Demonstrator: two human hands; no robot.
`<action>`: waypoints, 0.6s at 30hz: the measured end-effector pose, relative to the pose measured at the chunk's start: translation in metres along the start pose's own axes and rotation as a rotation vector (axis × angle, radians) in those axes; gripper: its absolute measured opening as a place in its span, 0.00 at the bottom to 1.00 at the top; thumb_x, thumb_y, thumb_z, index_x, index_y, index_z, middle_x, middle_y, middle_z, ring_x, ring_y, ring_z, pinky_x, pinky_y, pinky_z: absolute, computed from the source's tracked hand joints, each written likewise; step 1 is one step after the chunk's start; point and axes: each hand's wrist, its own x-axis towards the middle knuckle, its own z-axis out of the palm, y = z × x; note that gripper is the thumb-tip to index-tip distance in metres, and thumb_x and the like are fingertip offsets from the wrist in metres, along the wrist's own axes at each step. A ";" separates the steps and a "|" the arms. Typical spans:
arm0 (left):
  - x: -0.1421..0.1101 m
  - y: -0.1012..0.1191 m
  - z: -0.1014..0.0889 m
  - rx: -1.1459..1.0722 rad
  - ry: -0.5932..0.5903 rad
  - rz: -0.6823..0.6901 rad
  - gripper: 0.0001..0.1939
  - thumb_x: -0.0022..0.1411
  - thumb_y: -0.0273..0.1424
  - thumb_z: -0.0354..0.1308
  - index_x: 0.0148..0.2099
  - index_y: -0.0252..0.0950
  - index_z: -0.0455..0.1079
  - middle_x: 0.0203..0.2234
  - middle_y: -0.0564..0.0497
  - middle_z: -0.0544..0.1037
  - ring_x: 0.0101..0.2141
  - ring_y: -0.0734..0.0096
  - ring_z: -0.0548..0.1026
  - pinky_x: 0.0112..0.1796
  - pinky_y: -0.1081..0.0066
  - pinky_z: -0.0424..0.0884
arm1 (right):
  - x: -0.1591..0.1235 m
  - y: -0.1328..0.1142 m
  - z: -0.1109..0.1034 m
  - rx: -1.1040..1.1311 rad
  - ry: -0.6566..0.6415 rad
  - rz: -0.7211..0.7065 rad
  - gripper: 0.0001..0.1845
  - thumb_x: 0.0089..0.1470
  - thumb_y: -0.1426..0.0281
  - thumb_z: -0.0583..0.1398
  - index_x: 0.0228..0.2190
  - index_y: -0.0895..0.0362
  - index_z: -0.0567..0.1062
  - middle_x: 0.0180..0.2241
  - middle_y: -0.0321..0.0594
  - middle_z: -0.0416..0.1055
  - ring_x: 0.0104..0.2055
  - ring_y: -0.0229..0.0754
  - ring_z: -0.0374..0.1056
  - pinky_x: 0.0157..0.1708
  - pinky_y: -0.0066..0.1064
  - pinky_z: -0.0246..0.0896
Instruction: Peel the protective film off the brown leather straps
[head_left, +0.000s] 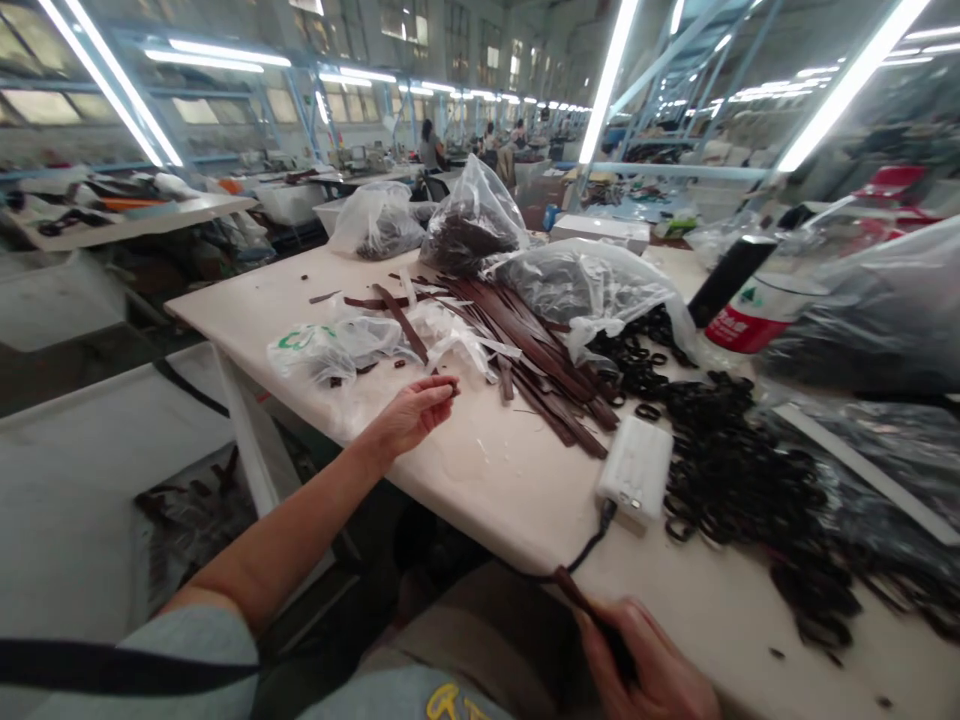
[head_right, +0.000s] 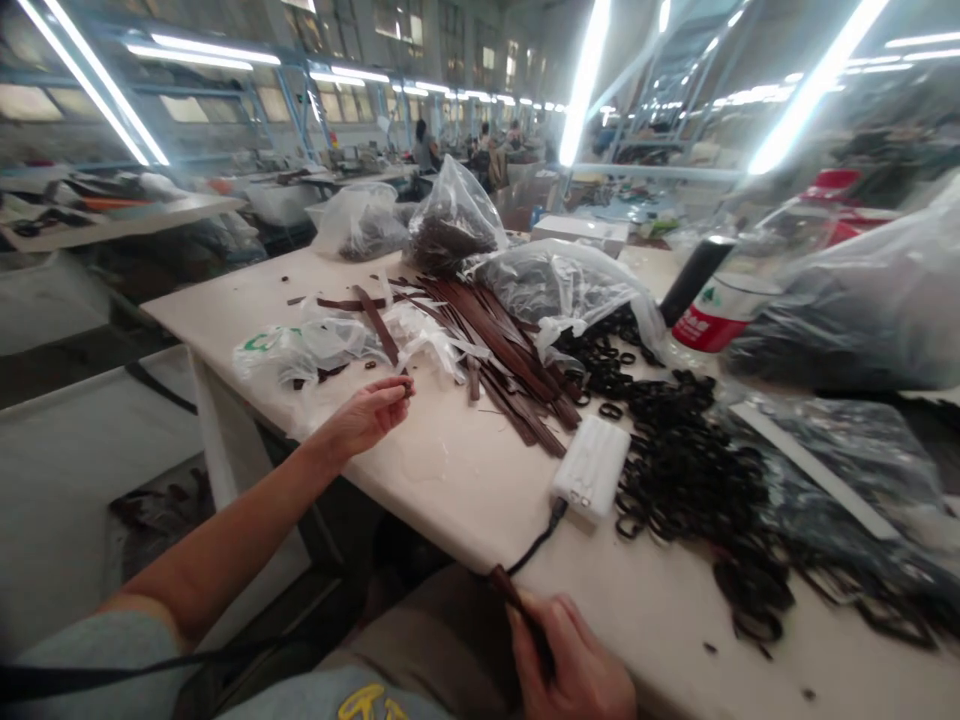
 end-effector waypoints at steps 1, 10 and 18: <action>-0.011 -0.007 0.015 -0.122 -0.077 -0.075 0.14 0.48 0.29 0.70 0.39 0.32 0.77 0.32 0.47 0.80 0.27 0.80 0.74 0.30 0.80 0.72 | 0.003 -0.004 -0.002 0.009 0.008 0.006 0.07 0.64 0.66 0.57 0.38 0.52 0.76 0.28 0.36 0.75 0.28 0.40 0.73 0.30 0.27 0.66; -0.079 -0.053 0.091 -0.429 -0.437 -0.483 0.18 0.41 0.31 0.77 0.32 0.32 0.74 0.24 0.52 0.76 0.20 0.84 0.70 0.22 0.84 0.66 | 0.019 -0.027 -0.017 0.002 0.110 0.088 0.05 0.62 0.75 0.58 0.36 0.55 0.74 0.26 0.33 0.67 0.26 0.36 0.66 0.28 0.27 0.57; -0.102 -0.072 0.098 -0.349 -0.432 -0.482 0.20 0.41 0.36 0.77 0.34 0.32 0.76 0.24 0.52 0.77 0.20 0.82 0.70 0.23 0.81 0.66 | 0.027 -0.031 -0.015 -0.058 0.131 0.046 0.08 0.63 0.75 0.56 0.32 0.57 0.74 0.25 0.35 0.68 0.27 0.37 0.64 0.29 0.29 0.55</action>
